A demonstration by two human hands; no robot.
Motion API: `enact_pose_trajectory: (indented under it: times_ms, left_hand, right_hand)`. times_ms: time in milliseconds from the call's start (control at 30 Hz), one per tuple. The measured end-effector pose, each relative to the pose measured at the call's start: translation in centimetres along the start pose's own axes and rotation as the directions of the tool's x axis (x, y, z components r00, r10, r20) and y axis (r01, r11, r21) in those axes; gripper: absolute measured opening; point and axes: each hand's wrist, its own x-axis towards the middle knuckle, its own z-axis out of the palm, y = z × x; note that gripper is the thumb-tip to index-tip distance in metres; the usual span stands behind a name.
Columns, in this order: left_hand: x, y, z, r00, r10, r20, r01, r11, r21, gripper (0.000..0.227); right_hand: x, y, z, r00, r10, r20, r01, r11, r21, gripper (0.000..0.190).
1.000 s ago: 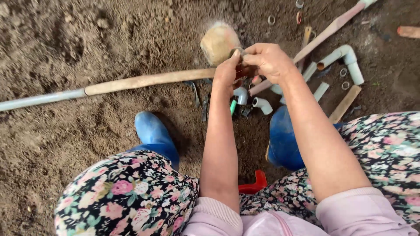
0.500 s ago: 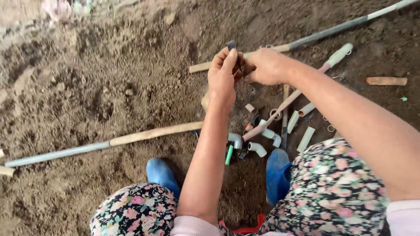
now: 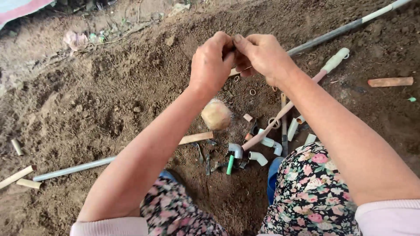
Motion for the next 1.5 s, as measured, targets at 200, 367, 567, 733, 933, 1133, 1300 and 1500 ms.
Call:
enact_pose_trajectory:
  times_ms: [200,367,567,733,933,1133,1300,1500]
  left_hand:
    - [-1.1,-4.2,2.8,0.954,0.292,-0.062,-0.256,0.906,0.338,0.013]
    - [-3.1,-2.3,1.4,0.996,0.065,0.057,-0.064,0.998,-0.01,0.029]
    - [-4.3,-3.7,0.4,0.881,-0.272,0.386,0.458,0.695,-0.555,0.032]
    - [-4.7,-4.1,0.4,0.888,-0.334,0.316,0.46,0.645,-0.611,0.015]
    - [-5.2,-4.8,0.0,0.917,-0.336,0.215,0.395,0.687,-0.61,0.023]
    - [-5.5,-4.9,0.2,0.959,-0.23,0.167,0.284,0.761,-0.583,0.03]
    - [-5.8,-5.2,0.0,0.95,-0.252,0.186,0.311,0.69,-0.654,0.012]
    - [-5.8,-5.1,-0.2,0.947,-0.262,0.186,0.315,0.642,-0.699,0.004]
  right_hand:
    - [-0.5,-1.4,1.5,0.988,0.15,-0.031,-0.146,0.985,0.094,0.027]
    - [-0.8,-1.1,1.2,0.983,0.17,-0.068,-0.172,0.985,-0.03,0.017]
    - [-1.2,-1.5,0.7,0.991,0.131,0.031,-0.133,0.989,0.064,0.015]
    - [-0.7,-0.6,1.0,0.998,0.032,0.045,-0.037,0.993,0.116,0.017]
    - [-1.0,-0.2,1.6,0.979,0.038,0.2,-0.073,0.983,0.168,0.027]
    - [-1.9,-0.8,2.6,0.991,0.04,0.125,-0.042,0.999,0.014,0.022]
    - [-1.6,-0.6,2.4,0.994,0.051,0.098,-0.054,0.998,0.027,0.024]
    - [-2.0,-0.8,2.7,0.993,0.042,0.113,-0.036,0.998,-0.048,0.029]
